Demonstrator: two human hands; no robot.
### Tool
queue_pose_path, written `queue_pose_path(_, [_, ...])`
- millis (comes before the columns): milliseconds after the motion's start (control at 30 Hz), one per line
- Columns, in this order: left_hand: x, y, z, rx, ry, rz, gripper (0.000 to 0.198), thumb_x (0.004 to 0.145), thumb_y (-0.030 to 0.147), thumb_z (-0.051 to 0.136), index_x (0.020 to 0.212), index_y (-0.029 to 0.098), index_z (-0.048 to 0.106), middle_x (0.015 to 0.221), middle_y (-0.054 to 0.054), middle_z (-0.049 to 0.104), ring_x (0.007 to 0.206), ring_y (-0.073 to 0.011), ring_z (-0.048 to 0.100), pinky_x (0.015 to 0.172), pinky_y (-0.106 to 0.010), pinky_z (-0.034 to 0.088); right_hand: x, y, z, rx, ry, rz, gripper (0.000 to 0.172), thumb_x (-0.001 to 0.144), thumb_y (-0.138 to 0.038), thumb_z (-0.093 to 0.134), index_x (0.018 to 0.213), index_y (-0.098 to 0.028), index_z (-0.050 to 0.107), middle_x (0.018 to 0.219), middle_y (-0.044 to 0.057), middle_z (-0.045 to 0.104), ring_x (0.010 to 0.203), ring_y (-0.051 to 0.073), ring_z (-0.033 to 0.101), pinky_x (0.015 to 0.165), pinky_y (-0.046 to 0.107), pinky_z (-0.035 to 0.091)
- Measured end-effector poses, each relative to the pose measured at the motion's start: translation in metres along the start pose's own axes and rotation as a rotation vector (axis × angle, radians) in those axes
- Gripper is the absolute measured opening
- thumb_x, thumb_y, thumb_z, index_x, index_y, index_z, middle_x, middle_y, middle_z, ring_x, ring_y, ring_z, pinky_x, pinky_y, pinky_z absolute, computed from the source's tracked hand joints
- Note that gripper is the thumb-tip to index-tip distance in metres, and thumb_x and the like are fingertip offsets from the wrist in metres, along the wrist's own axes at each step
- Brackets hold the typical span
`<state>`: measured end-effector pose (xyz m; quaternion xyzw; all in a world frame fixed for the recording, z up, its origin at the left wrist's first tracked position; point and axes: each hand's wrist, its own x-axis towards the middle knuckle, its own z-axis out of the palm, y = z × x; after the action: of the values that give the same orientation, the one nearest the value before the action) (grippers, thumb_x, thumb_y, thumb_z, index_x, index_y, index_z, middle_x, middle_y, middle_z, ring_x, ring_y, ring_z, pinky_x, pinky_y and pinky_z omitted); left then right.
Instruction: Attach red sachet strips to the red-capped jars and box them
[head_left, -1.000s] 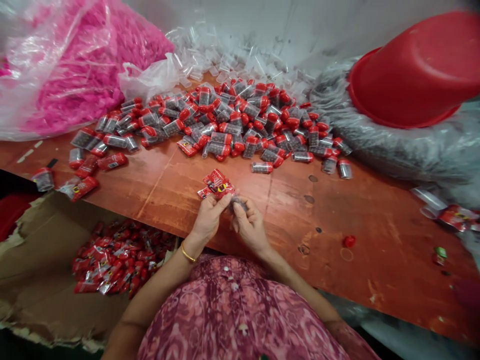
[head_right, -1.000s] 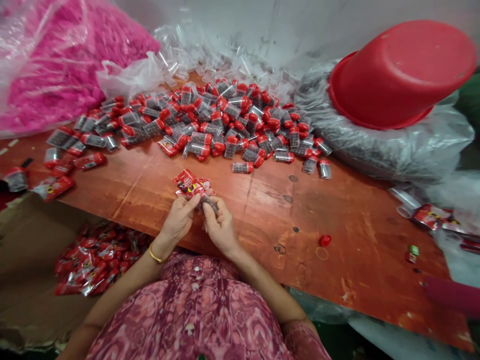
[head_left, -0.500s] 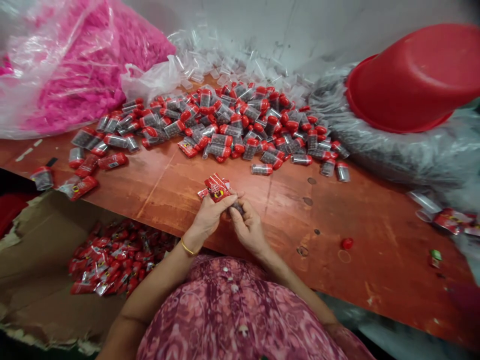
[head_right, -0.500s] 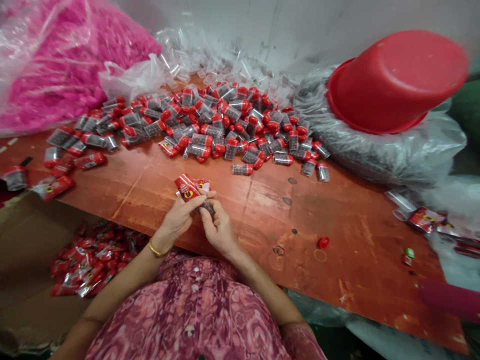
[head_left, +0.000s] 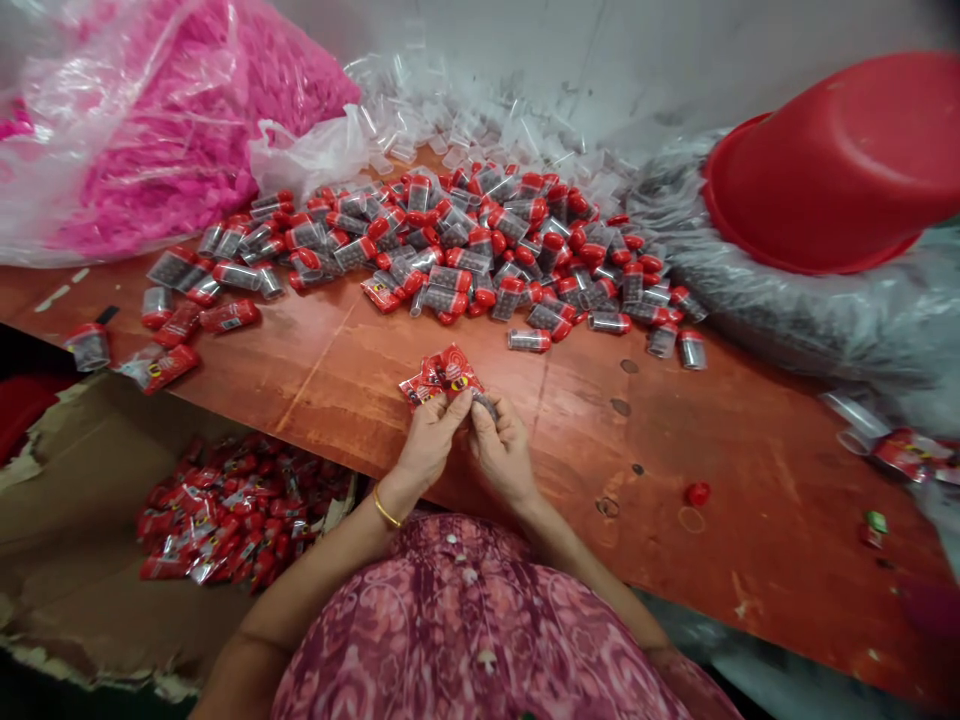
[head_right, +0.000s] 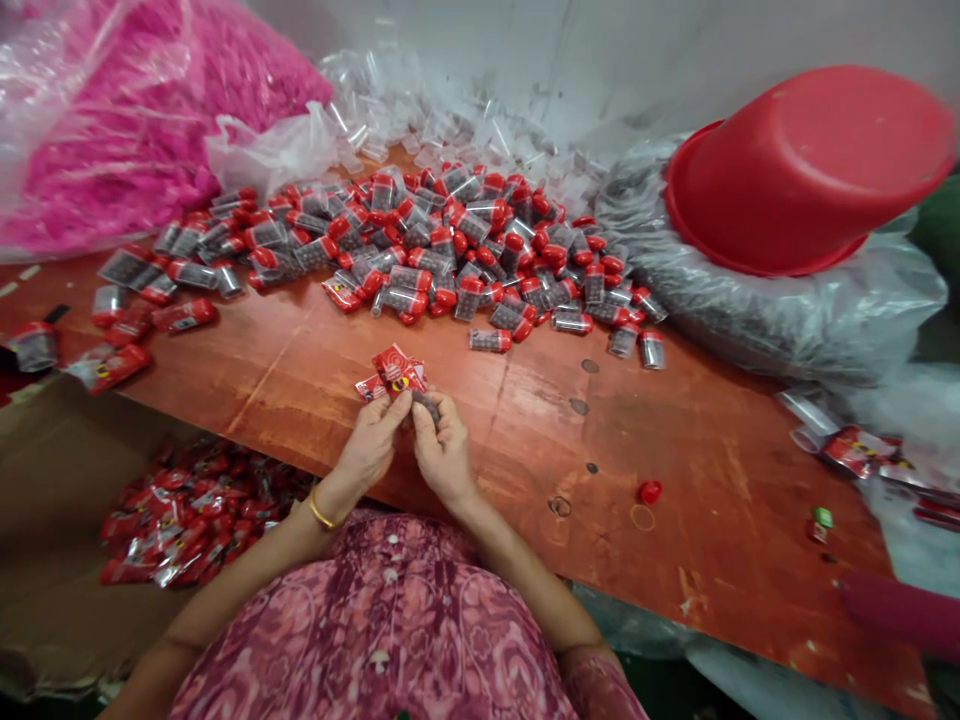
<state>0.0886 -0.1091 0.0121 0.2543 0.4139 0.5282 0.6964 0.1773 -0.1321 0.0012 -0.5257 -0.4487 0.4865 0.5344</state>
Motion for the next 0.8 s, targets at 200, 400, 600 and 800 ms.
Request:
queue_pose_path(200, [-0.003,0.013,0.001,-0.002,0.008,0.007,0.037,0.060,0.045,0.077,0.078,0.014,0.069,0.076,-0.005,0.071,0.075,-0.0170,0.065,0.072,-0.027,0.049,0.001,-0.004,-0.003,0.031,-0.154,0.033,0.026,0.085,-0.047,0.051,0.091,-0.022,0.052,0.062,-0.004,0.052,0.049,0.009,0.046,0.046,0.022,0.039])
queue_pose_path(400, [0.004,0.033,0.003,-0.009,0.033,-0.008,0.042,0.057,0.044,0.079,0.082,0.012,0.067,0.076,-0.007,0.072,0.067,-0.0169,0.067,0.059,-0.024,0.049,0.000,-0.015,-0.010,0.183,-0.285,0.076,0.038,0.079,-0.053,0.058,0.099,-0.022,0.052,0.060,-0.006,0.058,0.044,0.009,0.053,0.050,0.023,0.044])
queue_pose_path(600, [-0.003,0.018,0.008,-0.104,-0.021,-0.090,0.039,0.058,0.038,0.080,0.085,0.014,0.065,0.076,-0.005,0.071,0.069,-0.0171,0.067,0.049,-0.021,0.046,0.004,-0.008,-0.013,0.161,-0.152,0.052,0.033,0.074,-0.051,0.065,0.078,-0.020,0.053,0.052,-0.007,0.056,0.038,0.008,0.049,0.042,0.020,0.039])
queue_pose_path(800, [-0.009,0.017,0.000,-0.053,-0.031,-0.060,0.035,0.060,0.041,0.079,0.079,0.013,0.068,0.078,-0.006,0.072,0.088,-0.0223,0.067,0.081,-0.033,0.051,0.010,0.003,-0.003,0.003,-0.130,0.001,0.039,0.070,-0.049,0.067,0.058,-0.021,0.044,0.047,-0.008,0.046,0.039,0.006,0.039,0.041,0.020,0.032])
